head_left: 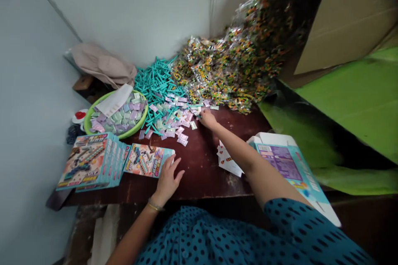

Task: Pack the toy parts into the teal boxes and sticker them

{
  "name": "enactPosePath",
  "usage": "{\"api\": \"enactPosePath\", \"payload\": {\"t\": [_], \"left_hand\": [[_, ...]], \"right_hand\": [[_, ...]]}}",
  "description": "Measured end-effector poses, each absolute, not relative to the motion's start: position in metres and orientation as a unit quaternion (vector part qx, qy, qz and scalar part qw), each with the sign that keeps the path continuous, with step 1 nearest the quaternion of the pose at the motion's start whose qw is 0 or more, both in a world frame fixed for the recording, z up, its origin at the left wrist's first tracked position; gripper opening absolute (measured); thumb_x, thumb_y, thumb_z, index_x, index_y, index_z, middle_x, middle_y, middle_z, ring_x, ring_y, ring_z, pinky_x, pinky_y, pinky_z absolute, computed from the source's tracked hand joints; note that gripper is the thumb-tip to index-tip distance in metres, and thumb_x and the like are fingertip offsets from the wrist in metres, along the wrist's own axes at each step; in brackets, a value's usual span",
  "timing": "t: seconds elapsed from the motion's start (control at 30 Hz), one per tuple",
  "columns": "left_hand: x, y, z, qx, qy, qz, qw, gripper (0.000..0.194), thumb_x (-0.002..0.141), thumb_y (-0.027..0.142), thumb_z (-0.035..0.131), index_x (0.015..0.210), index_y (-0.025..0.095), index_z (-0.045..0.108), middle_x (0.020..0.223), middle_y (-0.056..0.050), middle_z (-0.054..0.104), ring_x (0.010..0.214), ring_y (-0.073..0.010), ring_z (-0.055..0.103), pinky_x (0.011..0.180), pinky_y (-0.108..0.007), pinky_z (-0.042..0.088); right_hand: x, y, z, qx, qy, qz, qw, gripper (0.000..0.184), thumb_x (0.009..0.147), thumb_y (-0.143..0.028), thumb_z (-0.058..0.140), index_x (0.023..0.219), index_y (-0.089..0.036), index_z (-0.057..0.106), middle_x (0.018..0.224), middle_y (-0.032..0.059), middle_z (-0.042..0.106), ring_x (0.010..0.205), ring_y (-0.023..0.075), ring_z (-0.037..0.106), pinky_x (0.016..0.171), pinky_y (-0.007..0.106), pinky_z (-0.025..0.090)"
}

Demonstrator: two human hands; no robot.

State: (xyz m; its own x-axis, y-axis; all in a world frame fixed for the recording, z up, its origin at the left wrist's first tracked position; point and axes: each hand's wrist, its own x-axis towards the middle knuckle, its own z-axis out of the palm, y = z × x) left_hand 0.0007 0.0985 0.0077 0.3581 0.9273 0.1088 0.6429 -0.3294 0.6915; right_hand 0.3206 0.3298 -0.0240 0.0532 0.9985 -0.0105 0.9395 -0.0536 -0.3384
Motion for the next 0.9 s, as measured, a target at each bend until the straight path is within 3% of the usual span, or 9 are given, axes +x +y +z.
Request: {"api": "enactPosePath", "payload": {"t": [0.17, 0.33, 0.43, 0.57, 0.67, 0.73, 0.77, 0.83, 0.9], "left_hand": [[0.009, 0.128, 0.004, 0.728, 0.513, 0.262, 0.371, 0.036, 0.094, 0.035, 0.063, 0.128, 0.028, 0.071, 0.137, -0.011, 0.067, 0.132, -0.0312, 0.060, 0.118, -0.057, 0.042], [0.027, 0.146, 0.009, 0.682, 0.494, 0.272, 0.466, 0.030, 0.088, 0.039, 0.070, 0.117, 0.032, 0.078, 0.124, -0.008, 0.074, 0.122, -0.0328, 0.066, 0.115, -0.055, 0.045], [0.033, 0.157, 0.015, 0.647, 0.475, 0.263, 0.535, 0.030, 0.088, 0.045, 0.072, 0.113, 0.030, 0.079, 0.117, -0.009, 0.076, 0.111, -0.0307, 0.069, 0.108, -0.051, 0.051], [0.033, 0.183, 0.027, 0.415, 0.444, 0.326, 0.724, 0.053, 0.086, 0.066, 0.067, 0.113, 0.021, 0.076, 0.113, -0.014, 0.076, 0.105, -0.0292, 0.072, 0.099, -0.047, 0.055], [0.027, 0.207, 0.033, 0.198, 0.367, 0.387, 0.823, 0.074, 0.083, 0.081, 0.057, 0.122, 0.019, 0.070, 0.120, -0.015, 0.074, 0.109, -0.0324, 0.072, 0.096, -0.050, 0.058], [0.016, 0.219, 0.031, 0.140, 0.375, 0.412, 0.819, 0.057, 0.087, 0.065, 0.065, 0.117, 0.017, 0.070, 0.110, -0.013, 0.076, 0.101, -0.0301, 0.075, 0.092, -0.046, 0.060], [0.008, 0.222, 0.029, 0.125, 0.396, 0.419, 0.808, 0.042, 0.089, 0.051, 0.069, 0.111, 0.015, 0.071, 0.101, -0.012, 0.077, 0.095, -0.0281, 0.076, 0.090, -0.043, 0.060], [-0.009, 0.220, 0.022, 0.106, 0.434, 0.417, 0.791, 0.022, 0.087, 0.030, 0.071, 0.101, 0.013, 0.071, 0.088, -0.010, 0.077, 0.088, -0.0255, 0.076, 0.088, -0.040, 0.061], [-0.025, 0.212, 0.016, 0.103, 0.443, 0.421, 0.785, 0.016, 0.085, 0.023, 0.069, 0.096, 0.012, 0.070, 0.086, -0.009, 0.077, 0.089, -0.0253, 0.076, 0.090, -0.040, 0.061]], "right_hand": [[0.361, 0.352, -0.010, -0.695, -0.698, 0.095, 0.146, 0.047, 0.090, -0.021, 0.067, 0.137, -0.020, 0.063, 0.151, 0.0144, 0.049, 0.127, 0.0249, 0.056, 0.104, 0.033, 0.045], [0.414, 0.383, 0.021, -0.765, -0.619, 0.020, 0.176, 0.053, 0.091, -0.024, 0.067, 0.141, -0.013, 0.056, 0.160, 0.0250, 0.036, 0.143, 0.0412, 0.034, 0.111, 0.060, 0.034], [0.421, 0.394, 0.039, -0.771, -0.610, 0.022, 0.180, 0.039, 0.091, -0.018, 0.064, 0.129, -0.013, 0.064, 0.150, 0.0244, 0.049, 0.138, 0.0402, 0.038, 0.106, 0.056, 0.040], [0.351, 0.372, 0.049, -0.682, -0.702, 0.060, 0.195, 0.030, 0.093, -0.019, 0.059, 0.120, -0.017, 0.070, 0.134, 0.0165, 0.063, 0.125, 0.0280, 0.052, 0.105, 0.042, 0.044], [0.269, 0.319, 0.040, -0.421, -0.874, 0.131, 0.202, 0.042, 0.086, -0.017, 0.066, 0.126, -0.029, 0.069, 0.144, 0.0066, 0.059, 0.133, 0.0233, 0.050, 0.113, 0.042, 0.038], [0.236, 0.291, 0.033, -0.250, -0.930, 0.192, 0.190, 0.050, 0.085, -0.015, 0.064, 0.132, -0.032, 0.067, 0.145, 0.0070, 0.058, 0.136, 0.0245, 0.049, 0.114, 0.047, 0.037], [0.231, 0.285, 0.030, -0.261, -0.925, 0.210, 0.177, 0.049, 0.085, -0.015, 0.063, 0.132, -0.031, 0.067, 0.142, 0.0086, 0.060, 0.133, 0.0250, 0.052, 0.112, 0.047, 0.039], [0.238, 0.294, 0.025, -0.458, -0.857, 0.198, 0.130, 0.043, 0.087, -0.015, 0.061, 0.129, -0.024, 0.069, 0.131, 0.0139, 0.065, 0.123, 0.0276, 0.059, 0.108, 0.047, 0.044], [0.263, 0.316, 0.023, -0.659, -0.735, 0.140, 0.070, 0.039, 0.089, -0.014, 0.057, 0.127, -0.014, 0.068, 0.125, 0.0241, 0.066, 0.120, 0.0352, 0.061, 0.104, 0.052, 0.045]]}}
